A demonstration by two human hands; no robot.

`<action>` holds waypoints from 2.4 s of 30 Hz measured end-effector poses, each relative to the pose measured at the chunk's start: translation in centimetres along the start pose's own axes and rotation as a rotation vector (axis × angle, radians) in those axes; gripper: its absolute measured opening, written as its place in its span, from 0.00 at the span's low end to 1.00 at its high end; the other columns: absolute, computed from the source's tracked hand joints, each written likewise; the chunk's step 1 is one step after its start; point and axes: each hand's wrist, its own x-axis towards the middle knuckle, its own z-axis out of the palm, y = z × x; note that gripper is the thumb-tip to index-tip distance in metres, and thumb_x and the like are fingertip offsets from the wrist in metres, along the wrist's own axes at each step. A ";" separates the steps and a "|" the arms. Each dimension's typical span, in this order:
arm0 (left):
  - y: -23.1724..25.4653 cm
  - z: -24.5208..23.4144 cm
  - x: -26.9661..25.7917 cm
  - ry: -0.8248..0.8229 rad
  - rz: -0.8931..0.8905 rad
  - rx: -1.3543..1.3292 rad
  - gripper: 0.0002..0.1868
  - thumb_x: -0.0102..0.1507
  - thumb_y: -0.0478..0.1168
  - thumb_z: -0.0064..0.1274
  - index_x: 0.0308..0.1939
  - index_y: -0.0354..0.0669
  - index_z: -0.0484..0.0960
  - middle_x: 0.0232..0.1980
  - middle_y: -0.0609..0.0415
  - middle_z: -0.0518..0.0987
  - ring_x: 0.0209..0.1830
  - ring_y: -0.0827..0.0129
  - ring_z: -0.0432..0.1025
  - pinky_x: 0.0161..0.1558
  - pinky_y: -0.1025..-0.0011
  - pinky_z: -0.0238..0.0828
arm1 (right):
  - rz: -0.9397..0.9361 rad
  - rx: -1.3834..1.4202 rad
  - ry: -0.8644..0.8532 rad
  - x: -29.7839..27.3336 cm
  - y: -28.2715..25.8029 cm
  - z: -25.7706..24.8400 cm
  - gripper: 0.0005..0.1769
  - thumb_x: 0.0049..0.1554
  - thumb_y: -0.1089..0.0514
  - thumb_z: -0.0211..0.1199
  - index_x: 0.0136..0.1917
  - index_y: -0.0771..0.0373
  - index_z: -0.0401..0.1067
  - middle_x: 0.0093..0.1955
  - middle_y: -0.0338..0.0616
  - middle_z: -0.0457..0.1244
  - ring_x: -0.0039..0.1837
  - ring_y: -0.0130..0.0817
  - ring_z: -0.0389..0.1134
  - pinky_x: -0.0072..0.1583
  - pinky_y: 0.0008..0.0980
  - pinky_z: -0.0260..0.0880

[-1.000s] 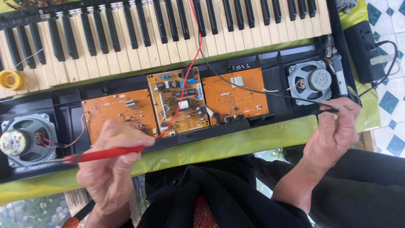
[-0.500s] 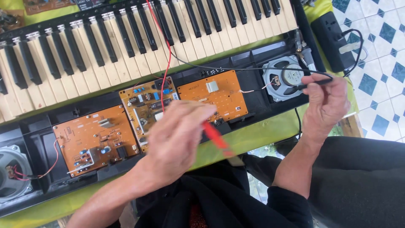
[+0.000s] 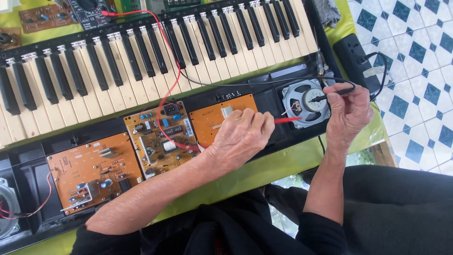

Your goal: The person uses a soldering iron to work on a green circuit board inside an open electronic keyboard. They then use a multimeter with red and black probes to test connections on the circuit board and the speaker terminals.

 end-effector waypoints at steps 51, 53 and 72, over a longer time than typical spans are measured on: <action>1.0 -4.5 1.4 0.378 -0.733 -1.431 0.17 0.61 0.48 0.65 0.41 0.37 0.84 0.29 0.56 0.76 0.24 0.75 0.70 0.25 0.78 0.67 | -0.127 0.357 -0.267 -2.2 -6.3 2.8 0.09 0.60 0.64 0.70 0.48 0.74 0.78 0.44 0.56 0.70 0.49 0.50 0.74 0.53 0.43 0.73; 1.0 -4.0 1.5 0.409 -0.734 -1.471 0.15 0.62 0.47 0.64 0.43 0.39 0.85 0.32 0.55 0.78 0.27 0.74 0.71 0.28 0.78 0.69 | -0.172 0.326 -0.251 -2.0 -6.8 2.9 0.09 0.60 0.63 0.70 0.48 0.74 0.79 0.45 0.56 0.70 0.48 0.50 0.73 0.53 0.44 0.72; 0.3 3.8 -1.3 0.343 -0.707 -1.586 0.07 0.70 0.34 0.52 0.50 0.36 0.82 0.35 0.48 0.82 0.36 0.71 0.80 0.41 0.70 0.82 | -0.001 0.156 -0.149 -0.1 1.9 2.0 0.07 0.71 0.62 0.66 0.52 0.71 0.78 0.47 0.56 0.66 0.47 0.44 0.72 0.54 0.38 0.75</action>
